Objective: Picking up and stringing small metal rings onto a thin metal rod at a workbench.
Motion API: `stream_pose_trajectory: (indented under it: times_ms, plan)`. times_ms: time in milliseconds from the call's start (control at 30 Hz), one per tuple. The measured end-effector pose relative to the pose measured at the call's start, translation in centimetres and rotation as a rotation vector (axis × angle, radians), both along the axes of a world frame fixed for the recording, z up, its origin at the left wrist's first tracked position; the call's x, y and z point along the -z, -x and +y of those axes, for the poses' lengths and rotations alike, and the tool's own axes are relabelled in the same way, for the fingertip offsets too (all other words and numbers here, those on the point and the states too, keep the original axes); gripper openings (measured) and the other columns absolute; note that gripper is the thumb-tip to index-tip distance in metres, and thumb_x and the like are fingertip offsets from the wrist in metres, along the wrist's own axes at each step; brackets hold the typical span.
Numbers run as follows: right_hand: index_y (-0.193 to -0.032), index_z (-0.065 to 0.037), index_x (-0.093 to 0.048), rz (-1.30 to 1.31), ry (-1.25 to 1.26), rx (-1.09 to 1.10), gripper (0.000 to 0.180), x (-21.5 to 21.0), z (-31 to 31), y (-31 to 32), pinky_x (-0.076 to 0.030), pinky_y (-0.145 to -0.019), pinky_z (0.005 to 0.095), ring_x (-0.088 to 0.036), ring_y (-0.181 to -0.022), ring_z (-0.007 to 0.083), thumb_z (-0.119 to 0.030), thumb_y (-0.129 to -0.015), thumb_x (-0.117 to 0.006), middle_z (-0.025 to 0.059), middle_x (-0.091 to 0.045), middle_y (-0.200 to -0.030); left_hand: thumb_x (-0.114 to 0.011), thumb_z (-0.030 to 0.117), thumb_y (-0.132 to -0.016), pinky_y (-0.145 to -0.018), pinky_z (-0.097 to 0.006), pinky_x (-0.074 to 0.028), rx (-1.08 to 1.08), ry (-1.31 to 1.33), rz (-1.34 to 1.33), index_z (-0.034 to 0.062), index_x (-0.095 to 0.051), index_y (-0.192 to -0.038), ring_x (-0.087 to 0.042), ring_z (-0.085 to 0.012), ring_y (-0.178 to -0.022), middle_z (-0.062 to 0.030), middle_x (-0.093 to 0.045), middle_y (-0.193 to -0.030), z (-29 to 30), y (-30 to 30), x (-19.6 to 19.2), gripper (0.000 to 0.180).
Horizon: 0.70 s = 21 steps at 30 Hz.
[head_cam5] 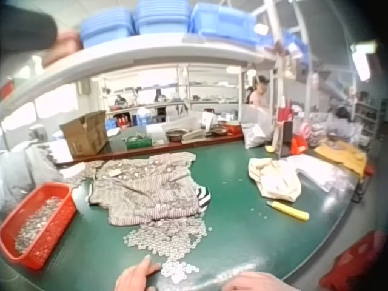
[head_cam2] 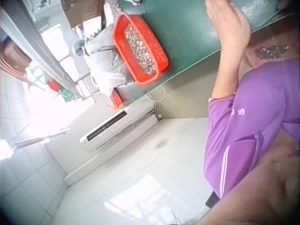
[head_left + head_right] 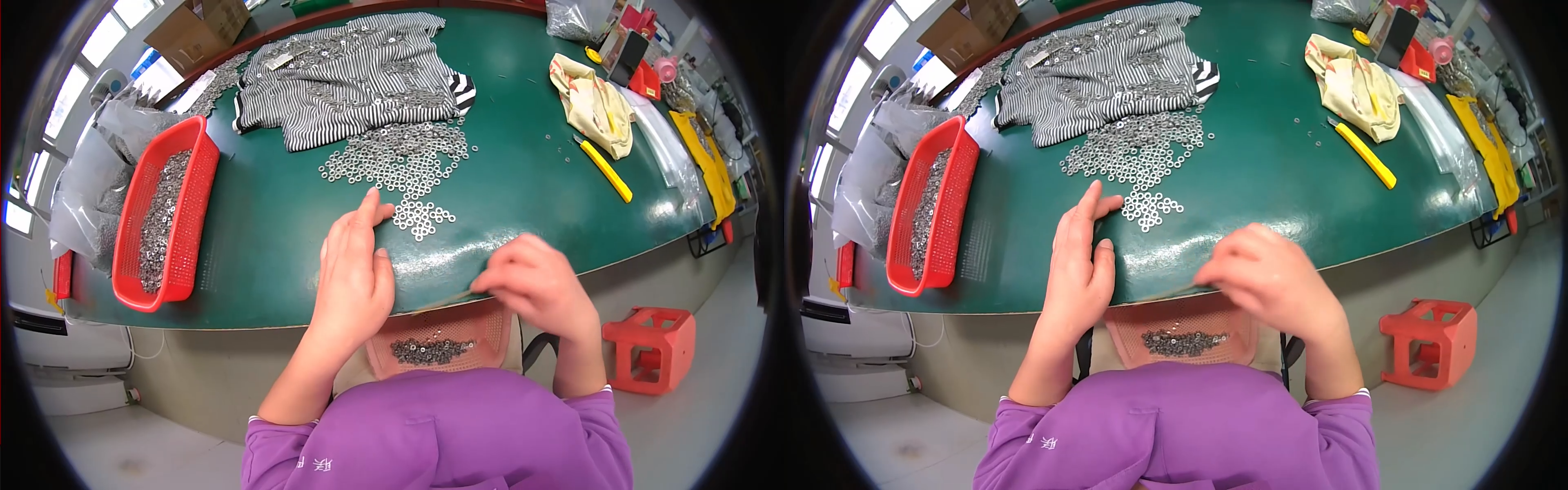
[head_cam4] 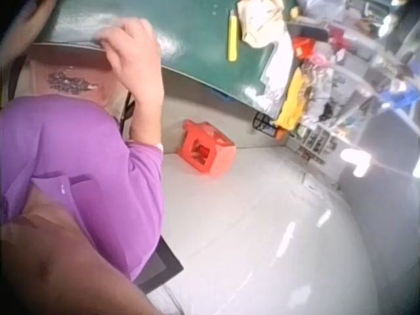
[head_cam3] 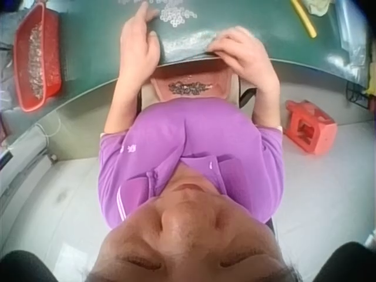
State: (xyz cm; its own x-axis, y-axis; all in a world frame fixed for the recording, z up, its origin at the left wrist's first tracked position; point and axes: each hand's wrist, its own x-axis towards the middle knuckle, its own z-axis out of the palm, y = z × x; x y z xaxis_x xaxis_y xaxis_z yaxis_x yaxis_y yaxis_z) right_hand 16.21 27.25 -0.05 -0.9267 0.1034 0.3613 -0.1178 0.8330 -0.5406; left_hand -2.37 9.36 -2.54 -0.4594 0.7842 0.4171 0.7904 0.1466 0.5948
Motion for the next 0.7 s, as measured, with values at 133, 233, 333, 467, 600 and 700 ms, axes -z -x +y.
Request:
stream_pose_trajectory:
  times_ms: [133, 233, 333, 467, 600, 700]
  plan:
    - [-0.09, -0.009, -0.071, 0.093, -0.072, 0.426, 0.015, 0.4, 1.8, -0.9, -0.05, -0.072, 0.0374, -0.06, -0.084, 0.0268, 0.0, -0.078, -0.068, 0.0066, -0.062, -0.088, -0.047, -0.012, -0.081, -0.102, -0.04, -0.039, 0.028, -0.01, -0.027, 0.0027, -0.033, -0.148, -0.054, -0.0295, -0.112, -0.0117, -0.063, -0.119, 0.0, -0.1, -0.1, 0.07]
    - [-0.09, -0.008, -0.07, 0.09, -0.092, 0.512, 0.014, 0.9, 2.3, -0.5, -0.049, -0.072, 0.0368, -0.059, -0.084, 0.0258, 0.0, -0.079, -0.068, 0.0064, -0.061, -0.087, -0.046, -0.012, -0.08, -0.1, -0.04, -0.04, 0.092, -0.021, -0.081, 0.0026, -0.036, -0.147, -0.056, -0.0287, -0.107, -0.0102, -0.066, -0.114, 0.0, 0.0, -0.1, 0.069]
    - [-0.091, -0.009, -0.07, 0.077, -0.105, 0.505, 0.014, 0.7, 1.9, -0.2, -0.05, -0.072, 0.0369, -0.059, -0.084, 0.0254, -0.001, -0.079, -0.067, 0.0058, -0.06, -0.087, -0.046, -0.013, -0.079, -0.099, -0.041, -0.041, 0.138, -0.039, -0.077, 0.0026, -0.037, -0.146, -0.057, -0.0289, -0.103, -0.0094, -0.067, -0.111, 0.0, 0.0, -0.2, 0.069]
    - [-0.091, -0.01, -0.069, 0.047, -0.077, 0.402, 0.014, 0.5, 1.2, 0.5, -0.05, -0.072, 0.0372, -0.059, -0.084, 0.0256, -0.001, -0.079, -0.067, 0.0051, -0.06, -0.087, -0.043, -0.014, -0.084, -0.095, -0.037, -0.045, 0.157, -0.052, -0.138, 0.0021, -0.035, -0.148, -0.059, -0.0234, -0.098, -0.0115, -0.065, -0.114, -0.1, -0.1, 0.0, 0.067]
    - [-0.091, -0.01, -0.069, 0.052, -0.101, 0.364, 0.015, 0.7, 0.6, 1.3, -0.05, -0.073, 0.0371, -0.059, -0.085, 0.0256, -0.001, -0.08, -0.067, 0.0049, -0.06, -0.088, -0.042, -0.012, -0.085, -0.087, -0.036, -0.049, 0.08, -0.108, -0.329, 0.0001, -0.03, -0.15, -0.06, -0.0237, -0.095, -0.014, -0.062, -0.111, 0.1, -0.2, 0.2, 0.067]
    - [-0.092, -0.011, -0.069, 0.064, -0.097, 0.317, 0.015, 0.7, 0.1, 2.1, -0.05, -0.073, 0.0375, -0.058, -0.085, 0.0257, -0.002, -0.08, -0.067, 0.0045, -0.06, -0.088, -0.041, -0.013, -0.086, -0.085, -0.033, -0.049, 0.052, -0.111, -0.347, 0.0002, -0.026, -0.151, -0.059, -0.0196, -0.092, -0.0132, -0.061, -0.11, -0.2, -0.2, 0.1, 0.069]
